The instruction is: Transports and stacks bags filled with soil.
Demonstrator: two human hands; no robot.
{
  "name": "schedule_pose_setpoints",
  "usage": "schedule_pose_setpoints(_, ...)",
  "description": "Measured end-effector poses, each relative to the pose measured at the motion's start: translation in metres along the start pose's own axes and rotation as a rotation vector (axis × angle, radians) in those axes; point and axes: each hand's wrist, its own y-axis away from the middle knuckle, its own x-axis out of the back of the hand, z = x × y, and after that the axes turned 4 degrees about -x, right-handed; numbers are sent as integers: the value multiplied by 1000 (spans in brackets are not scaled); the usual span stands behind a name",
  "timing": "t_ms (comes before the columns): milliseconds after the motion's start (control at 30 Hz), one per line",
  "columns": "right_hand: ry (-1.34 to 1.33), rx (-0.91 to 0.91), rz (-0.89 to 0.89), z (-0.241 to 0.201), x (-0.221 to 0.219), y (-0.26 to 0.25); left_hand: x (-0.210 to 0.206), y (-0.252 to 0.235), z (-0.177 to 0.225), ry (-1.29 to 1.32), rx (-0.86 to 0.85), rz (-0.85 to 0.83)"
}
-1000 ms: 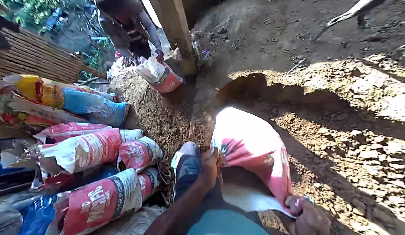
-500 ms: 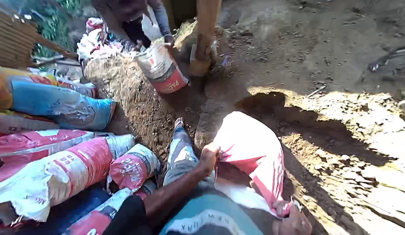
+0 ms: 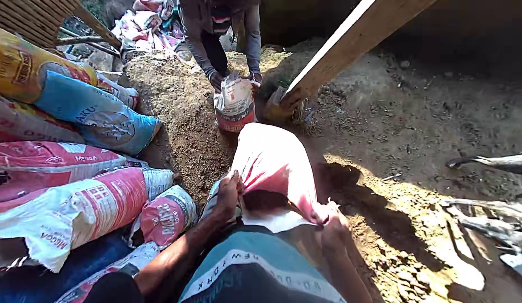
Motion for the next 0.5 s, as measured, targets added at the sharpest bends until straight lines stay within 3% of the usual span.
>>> schedule_pose_setpoints(133,41,3,-188,-2,-30,-48,7,-15,17,40,-87,155)
schedule_pose_setpoints(300,118,-37,-309,2,-65,-112,8,-35,-4,161,-92,472)
schedule_pose_setpoints(500,201,-72,-427,-4,-117,-194,2,-82,-9,234,-73,586)
